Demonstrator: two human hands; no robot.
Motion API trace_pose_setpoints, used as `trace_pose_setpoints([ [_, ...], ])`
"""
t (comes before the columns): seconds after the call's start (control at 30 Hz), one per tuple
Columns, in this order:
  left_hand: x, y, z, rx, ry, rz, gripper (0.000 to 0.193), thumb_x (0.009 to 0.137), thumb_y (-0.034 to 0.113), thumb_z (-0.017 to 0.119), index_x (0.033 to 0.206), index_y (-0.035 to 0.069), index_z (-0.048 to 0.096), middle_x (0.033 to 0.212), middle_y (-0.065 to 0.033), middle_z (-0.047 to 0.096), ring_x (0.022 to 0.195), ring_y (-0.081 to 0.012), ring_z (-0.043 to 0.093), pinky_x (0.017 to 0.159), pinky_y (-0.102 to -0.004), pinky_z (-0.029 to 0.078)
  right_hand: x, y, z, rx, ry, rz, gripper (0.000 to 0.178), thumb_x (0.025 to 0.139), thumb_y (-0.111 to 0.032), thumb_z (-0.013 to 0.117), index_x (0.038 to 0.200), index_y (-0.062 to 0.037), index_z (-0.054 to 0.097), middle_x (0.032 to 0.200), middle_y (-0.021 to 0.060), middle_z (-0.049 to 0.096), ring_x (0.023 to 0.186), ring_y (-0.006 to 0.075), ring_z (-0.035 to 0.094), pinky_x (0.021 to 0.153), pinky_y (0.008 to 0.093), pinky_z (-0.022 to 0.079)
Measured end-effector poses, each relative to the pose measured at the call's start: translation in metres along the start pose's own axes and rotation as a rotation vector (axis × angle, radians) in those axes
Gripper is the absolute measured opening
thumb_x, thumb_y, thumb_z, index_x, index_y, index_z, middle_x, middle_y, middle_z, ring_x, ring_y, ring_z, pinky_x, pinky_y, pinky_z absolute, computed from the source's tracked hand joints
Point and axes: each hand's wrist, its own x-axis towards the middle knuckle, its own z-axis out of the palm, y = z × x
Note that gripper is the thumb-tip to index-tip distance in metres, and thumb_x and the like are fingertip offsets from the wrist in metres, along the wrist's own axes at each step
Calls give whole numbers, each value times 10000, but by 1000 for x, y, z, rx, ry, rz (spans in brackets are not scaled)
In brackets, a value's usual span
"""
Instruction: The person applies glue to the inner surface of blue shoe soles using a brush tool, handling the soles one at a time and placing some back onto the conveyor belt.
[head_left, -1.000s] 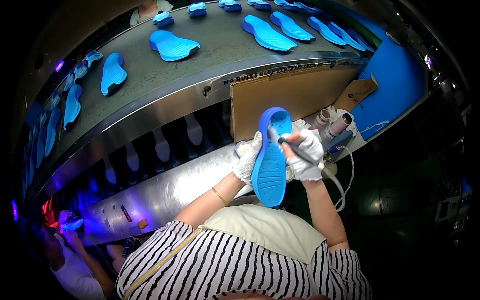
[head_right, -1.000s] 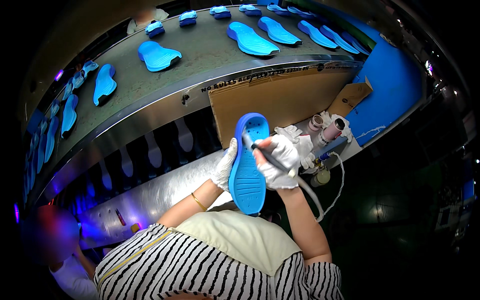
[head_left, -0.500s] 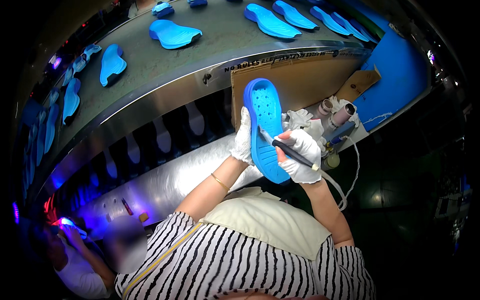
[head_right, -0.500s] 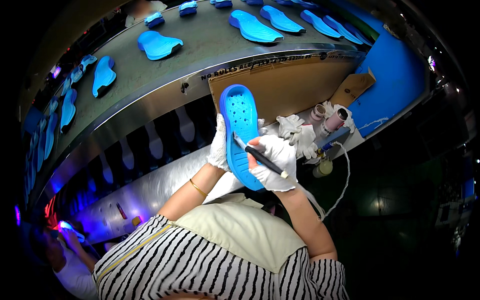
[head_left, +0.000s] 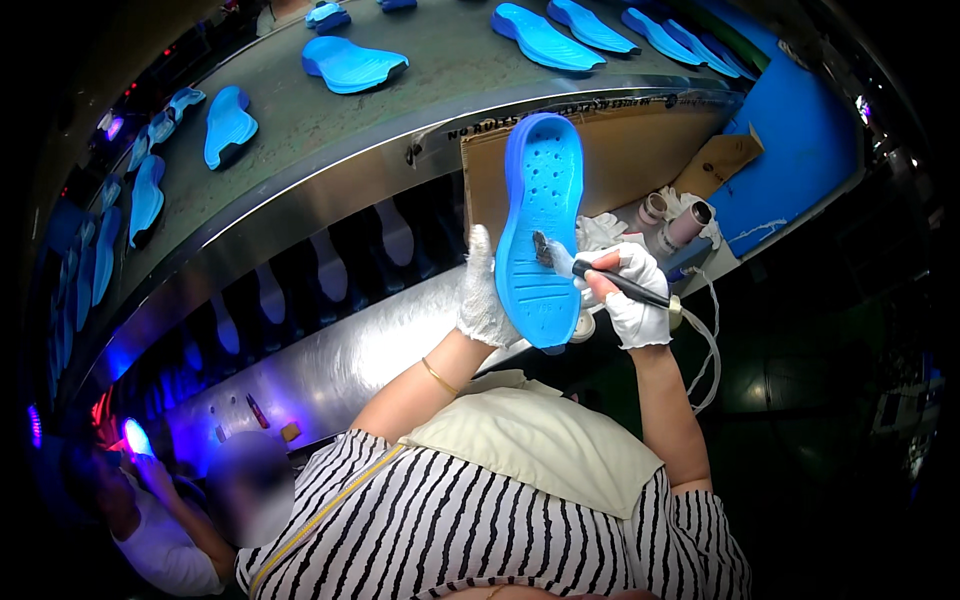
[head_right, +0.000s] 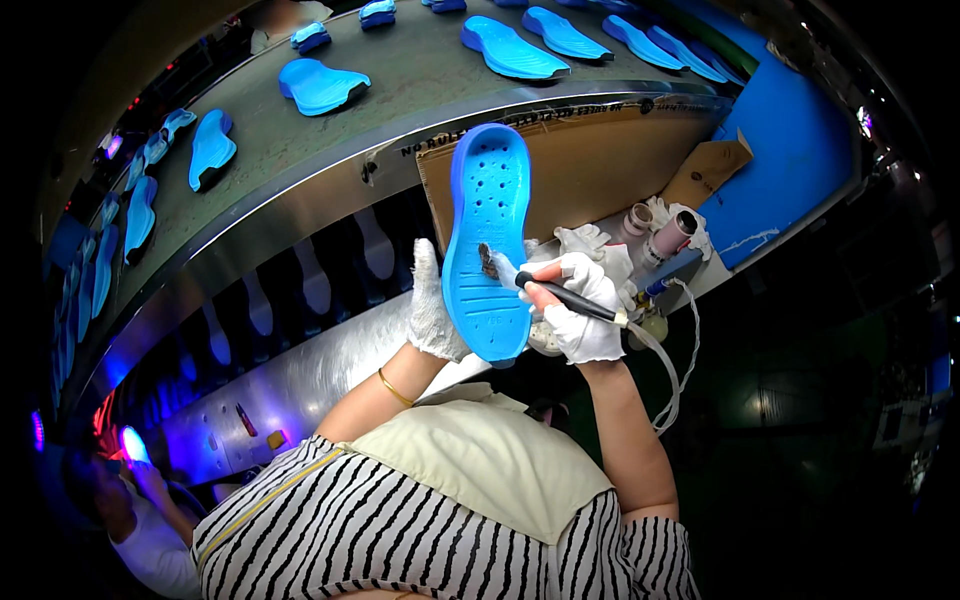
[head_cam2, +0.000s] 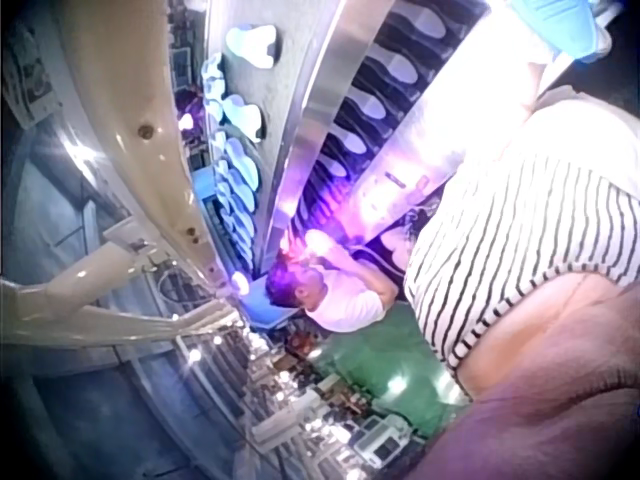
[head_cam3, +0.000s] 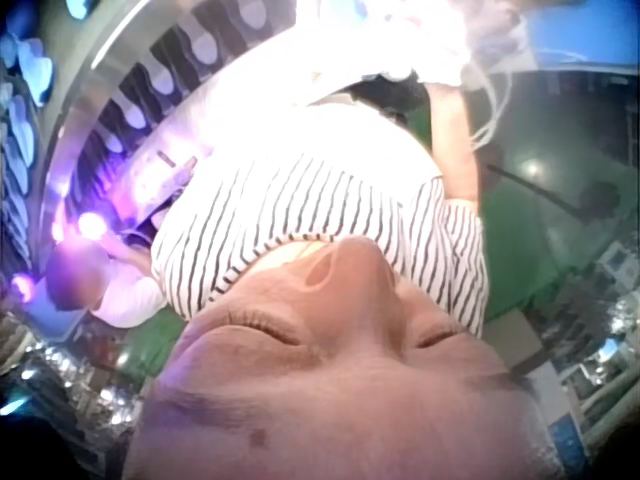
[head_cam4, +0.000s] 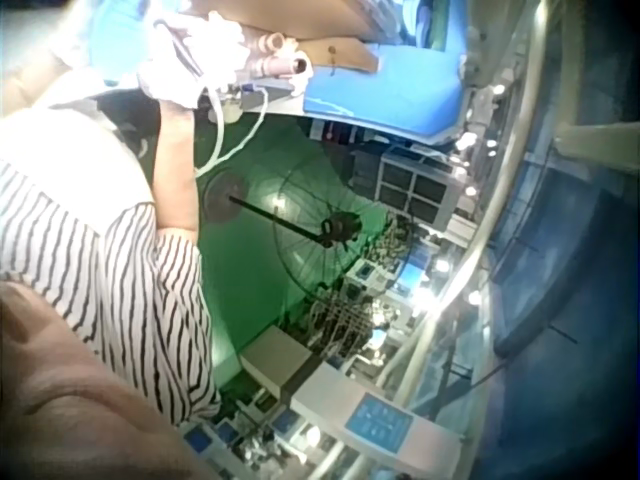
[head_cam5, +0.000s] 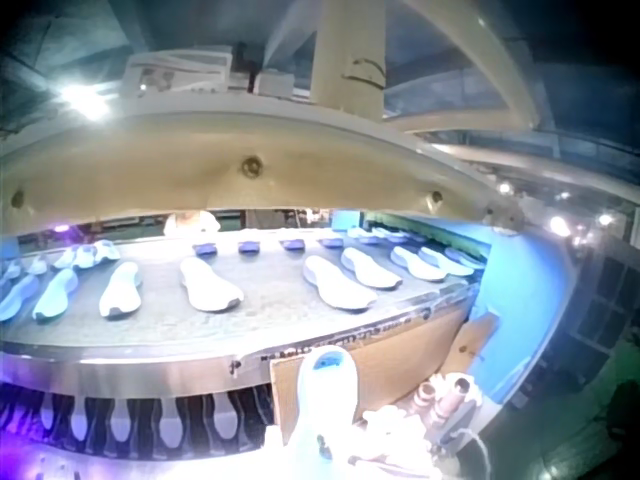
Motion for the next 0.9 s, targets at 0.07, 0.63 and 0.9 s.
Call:
trace_pose_setpoints([
  [0.07,3,0,-1,44,8,23,900,800,748,358,1418,99,277,1386,-196,379,1196,-355,469,1004,-480,401,-9,0,15,7,-65,-17,169,769,58,635,896,-20,555,918,108,629,731,125,602,672,244,498],
  [0.63,5,29,-10,53,-197,121,864,821,656,444,1412,50,273,1397,-230,349,1254,-371,405,1052,-490,339,-29,17,19,43,-167,115,128,714,62,649,805,-26,627,802,83,632,726,138,620,663,244,482],
  [0.9,14,48,-17,310,-95,82,935,798,705,409,1403,4,274,1352,-276,384,1205,-403,454,1030,-500,362,-30,15,16,-178,-316,-25,128,648,38,672,750,-29,630,773,80,618,717,152,591,655,271,467],
])
